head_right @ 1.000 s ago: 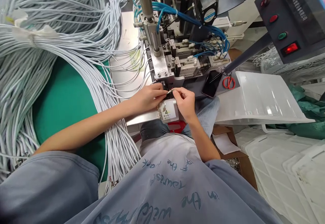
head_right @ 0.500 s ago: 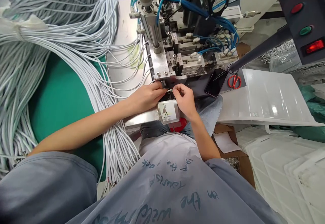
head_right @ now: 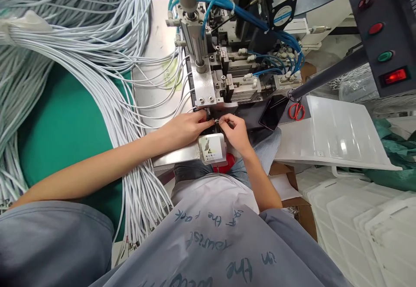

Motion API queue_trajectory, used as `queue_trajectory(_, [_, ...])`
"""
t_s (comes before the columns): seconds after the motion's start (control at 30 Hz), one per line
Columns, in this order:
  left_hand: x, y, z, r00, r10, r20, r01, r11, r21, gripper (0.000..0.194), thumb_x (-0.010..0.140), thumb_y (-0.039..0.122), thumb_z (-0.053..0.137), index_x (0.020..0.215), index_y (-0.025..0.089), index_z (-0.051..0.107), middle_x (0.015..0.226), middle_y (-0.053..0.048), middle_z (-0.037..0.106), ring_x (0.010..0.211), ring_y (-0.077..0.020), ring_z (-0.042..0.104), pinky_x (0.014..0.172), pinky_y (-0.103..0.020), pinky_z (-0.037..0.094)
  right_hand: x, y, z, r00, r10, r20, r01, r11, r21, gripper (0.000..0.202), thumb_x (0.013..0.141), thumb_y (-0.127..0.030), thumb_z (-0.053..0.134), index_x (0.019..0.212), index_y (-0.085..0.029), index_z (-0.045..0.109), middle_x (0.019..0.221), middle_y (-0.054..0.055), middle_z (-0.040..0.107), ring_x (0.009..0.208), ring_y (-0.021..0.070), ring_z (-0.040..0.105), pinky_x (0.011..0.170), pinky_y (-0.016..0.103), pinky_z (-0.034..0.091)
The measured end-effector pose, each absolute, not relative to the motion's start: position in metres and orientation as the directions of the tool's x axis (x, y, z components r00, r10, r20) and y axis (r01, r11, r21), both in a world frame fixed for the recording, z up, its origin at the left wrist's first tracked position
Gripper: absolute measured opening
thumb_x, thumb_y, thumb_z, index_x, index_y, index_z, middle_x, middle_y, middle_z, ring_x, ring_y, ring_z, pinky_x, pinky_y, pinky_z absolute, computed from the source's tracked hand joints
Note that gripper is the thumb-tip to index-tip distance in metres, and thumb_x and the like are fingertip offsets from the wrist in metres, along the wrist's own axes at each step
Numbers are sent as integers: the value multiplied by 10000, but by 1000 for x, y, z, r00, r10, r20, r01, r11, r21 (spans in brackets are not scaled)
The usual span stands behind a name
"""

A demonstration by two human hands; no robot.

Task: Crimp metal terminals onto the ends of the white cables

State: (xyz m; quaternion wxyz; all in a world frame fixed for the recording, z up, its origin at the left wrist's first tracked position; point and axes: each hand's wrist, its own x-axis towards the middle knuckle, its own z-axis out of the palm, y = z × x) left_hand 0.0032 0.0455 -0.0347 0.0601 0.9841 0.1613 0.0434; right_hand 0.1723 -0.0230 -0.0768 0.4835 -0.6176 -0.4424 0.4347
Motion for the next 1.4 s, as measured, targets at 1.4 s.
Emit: queue_trajectory(1.4, [-3, 28, 0, 783, 589, -201, 595, -803, -36, 214, 814, 9, 430, 809, 100, 624, 827, -111, 617, 733, -222, 633, 489, -276, 290, 163, -46, -82, 557, 807, 197, 371, -30, -928, 260, 857, -314, 424, 623, -201, 430, 569, -47, 388, 529, 97, 371, 510, 231, 320])
